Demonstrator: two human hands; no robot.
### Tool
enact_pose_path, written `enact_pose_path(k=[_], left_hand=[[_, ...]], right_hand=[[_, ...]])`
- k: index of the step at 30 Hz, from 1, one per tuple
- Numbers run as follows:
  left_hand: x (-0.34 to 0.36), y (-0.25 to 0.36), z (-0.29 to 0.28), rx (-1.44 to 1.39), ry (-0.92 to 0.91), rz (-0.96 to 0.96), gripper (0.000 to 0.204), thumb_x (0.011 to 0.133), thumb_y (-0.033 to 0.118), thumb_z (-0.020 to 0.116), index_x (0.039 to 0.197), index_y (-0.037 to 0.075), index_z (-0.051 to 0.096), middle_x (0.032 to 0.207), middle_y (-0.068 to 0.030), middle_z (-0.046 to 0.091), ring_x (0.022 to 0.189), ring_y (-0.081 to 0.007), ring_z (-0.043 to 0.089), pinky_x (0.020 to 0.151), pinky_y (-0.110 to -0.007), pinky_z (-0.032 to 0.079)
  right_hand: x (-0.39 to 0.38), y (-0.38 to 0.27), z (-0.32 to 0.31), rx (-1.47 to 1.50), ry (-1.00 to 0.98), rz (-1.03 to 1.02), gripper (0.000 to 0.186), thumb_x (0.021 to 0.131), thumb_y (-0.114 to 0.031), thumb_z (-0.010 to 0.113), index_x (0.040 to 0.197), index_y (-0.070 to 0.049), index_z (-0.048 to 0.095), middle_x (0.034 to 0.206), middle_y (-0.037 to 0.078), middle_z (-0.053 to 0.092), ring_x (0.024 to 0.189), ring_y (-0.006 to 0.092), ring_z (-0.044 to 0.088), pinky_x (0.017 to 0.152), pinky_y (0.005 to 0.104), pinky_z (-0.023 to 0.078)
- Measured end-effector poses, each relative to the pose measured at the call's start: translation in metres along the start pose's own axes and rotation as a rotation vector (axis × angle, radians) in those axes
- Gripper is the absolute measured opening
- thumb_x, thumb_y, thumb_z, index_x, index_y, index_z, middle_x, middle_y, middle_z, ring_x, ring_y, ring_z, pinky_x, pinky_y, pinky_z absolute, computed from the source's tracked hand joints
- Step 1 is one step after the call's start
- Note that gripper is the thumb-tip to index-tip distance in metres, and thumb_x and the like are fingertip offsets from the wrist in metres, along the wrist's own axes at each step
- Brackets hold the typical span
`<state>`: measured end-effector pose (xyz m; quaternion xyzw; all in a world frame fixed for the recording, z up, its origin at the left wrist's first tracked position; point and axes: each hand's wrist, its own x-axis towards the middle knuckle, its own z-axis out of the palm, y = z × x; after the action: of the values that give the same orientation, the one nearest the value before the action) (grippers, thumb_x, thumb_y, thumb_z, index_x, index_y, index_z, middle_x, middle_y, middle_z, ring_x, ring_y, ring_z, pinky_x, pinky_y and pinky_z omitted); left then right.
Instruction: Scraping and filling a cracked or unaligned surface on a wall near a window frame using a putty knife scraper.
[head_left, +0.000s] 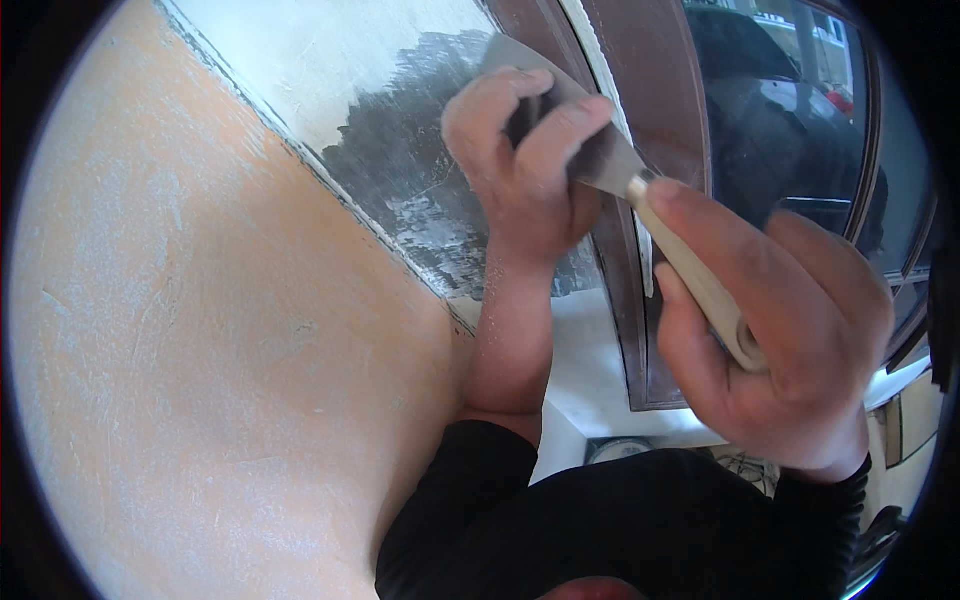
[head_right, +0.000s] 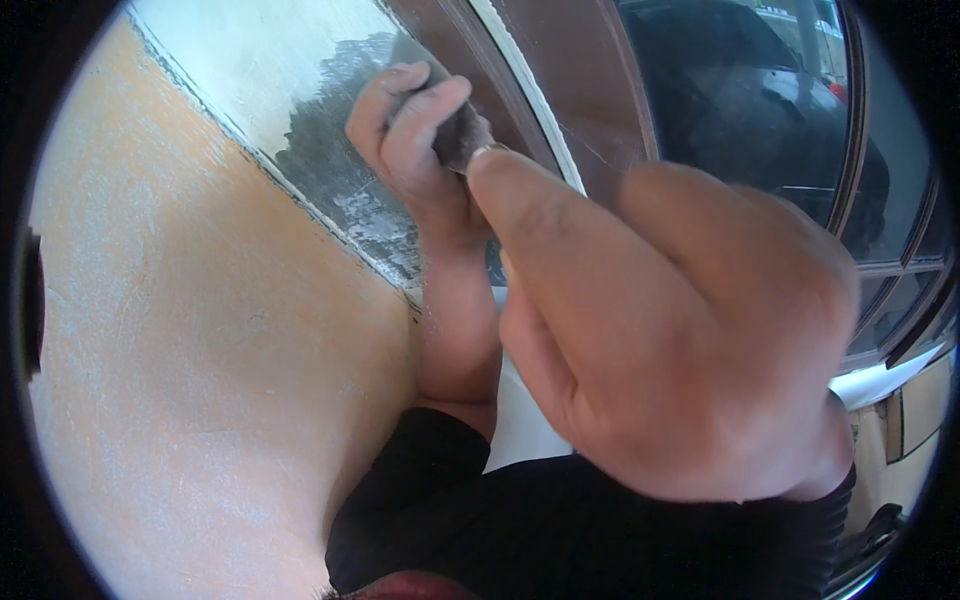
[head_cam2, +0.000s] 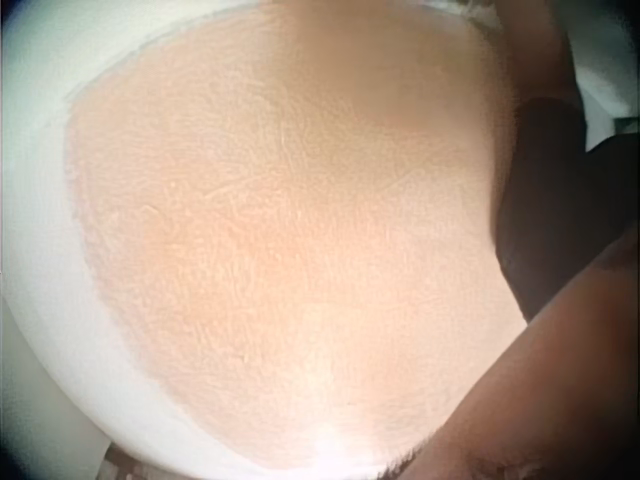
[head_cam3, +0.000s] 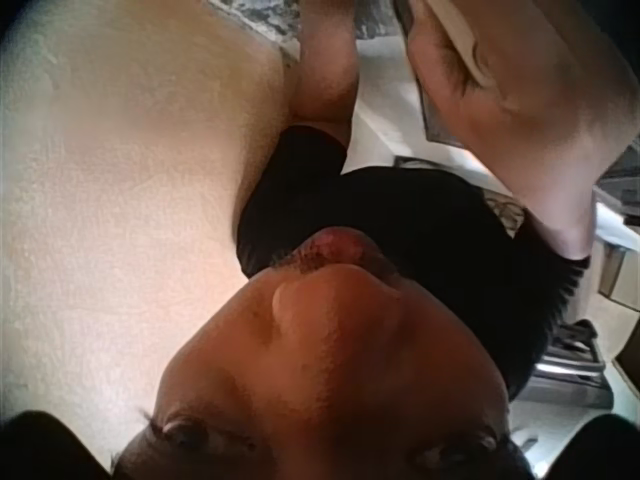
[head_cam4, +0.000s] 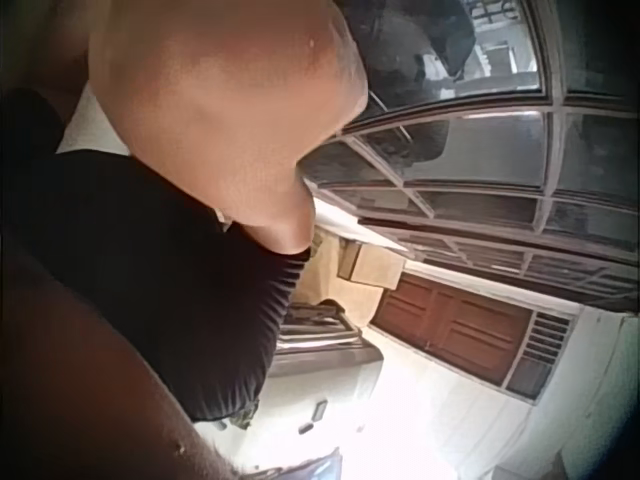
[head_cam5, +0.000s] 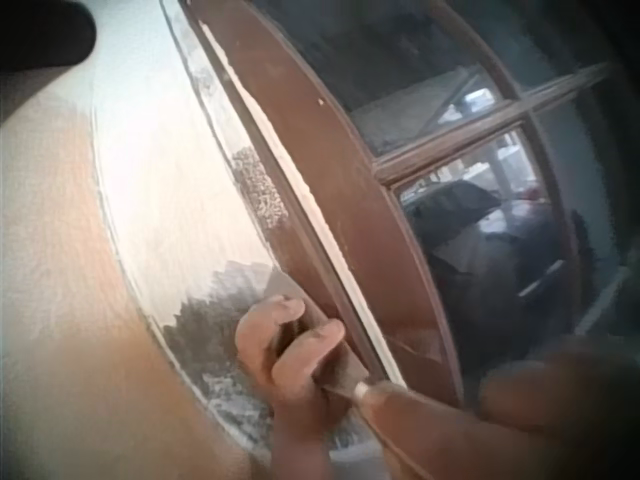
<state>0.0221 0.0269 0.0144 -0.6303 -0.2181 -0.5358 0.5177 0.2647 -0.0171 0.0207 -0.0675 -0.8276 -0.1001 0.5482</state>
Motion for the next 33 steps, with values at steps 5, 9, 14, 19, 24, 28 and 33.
enact_pose_path(k=[5,9,14,19,24,28,33], left_hand=[[0.007,-0.004,0.0,0.091,-0.001,0.057,0.048,0.074,0.024,0.079,0.119,0.022,0.061,0.121,-0.0094,0.049,0.113,-0.0321,0.047,0.094,-0.045,0.038],[0.008,-0.005,0.001,0.091,0.042,0.038,0.05,0.074,0.025,0.08,0.119,0.022,0.059,0.123,-0.0106,0.048,0.114,-0.032,0.046,0.095,-0.045,0.036],[0.003,-0.006,0.002,0.053,0.056,0.039,0.051,0.073,0.027,0.08,0.119,0.022,0.059,0.124,-0.0109,0.048,0.115,-0.0321,0.045,0.095,-0.044,0.035],[0.002,-0.011,0.005,0.033,0.088,0.071,0.052,0.073,0.029,0.078,0.12,0.021,0.059,0.125,-0.011,0.047,0.115,-0.0324,0.045,0.094,-0.045,0.036],[0.007,-0.004,0.002,0.088,0.059,0.033,0.05,0.073,0.03,0.077,0.119,0.02,0.06,0.124,-0.0116,0.046,0.115,-0.033,0.045,0.094,-0.046,0.037],[0.005,-0.008,-0.002,0.106,0.036,0.03,0.05,0.072,0.03,0.077,0.119,0.019,0.061,0.122,-0.0119,0.046,0.115,-0.0334,0.045,0.095,-0.045,0.038],[0.005,-0.005,0.0,0.064,0.055,0.021,0.05,0.071,0.028,0.077,0.118,0.02,0.061,0.124,-0.0118,0.046,0.116,-0.0332,0.045,0.094,-0.045,0.038]], right_hand=[[0.013,-0.008,-0.003,-0.044,-0.008,0.002,0.048,0.068,0.001,0.076,0.116,-0.004,0.071,0.065,0.006,0.057,0.046,0.0148,0.047,0.043,0.0288,0.035],[0.02,0.0,0.01,-0.017,0.047,-0.009,0.05,0.067,0.002,0.075,0.116,-0.004,0.072,0.066,0.007,0.06,0.048,0.0148,0.051,0.044,0.0289,0.038],[0.022,-0.005,0.003,-0.027,0.002,0.015,0.049,0.066,0.003,0.074,0.114,-0.003,0.072,0.068,0.009,0.063,0.05,0.0162,0.053,0.046,0.0284,0.041],[0.026,-0.011,-0.003,-0.039,-0.025,-0.036,0.048,0.066,0.004,0.074,0.113,-0.003,0.072,0.07,0.009,0.064,0.051,0.0176,0.055,0.047,0.0287,0.042],[0.025,-0.009,-0.002,-0.005,0.0,-0.029,0.048,0.066,0.004,0.073,0.113,-0.003,0.072,0.071,0.008,0.064,0.052,0.0183,0.056,0.047,0.0293,0.042],[0.028,-0.005,0.001,0.009,-0.005,0.02,0.047,0.067,0.004,0.073,0.113,-0.002,0.071,0.071,0.009,0.064,0.051,0.0185,0.054,0.047,0.0288,0.041],[0.027,-0.007,-0.008,-0.086,-0.097,-0.032,0.046,0.068,0.003,0.073,0.113,-0.001,0.071,0.07,0.009,0.064,0.051,0.0187,0.055,0.047,0.0286,0.042]])
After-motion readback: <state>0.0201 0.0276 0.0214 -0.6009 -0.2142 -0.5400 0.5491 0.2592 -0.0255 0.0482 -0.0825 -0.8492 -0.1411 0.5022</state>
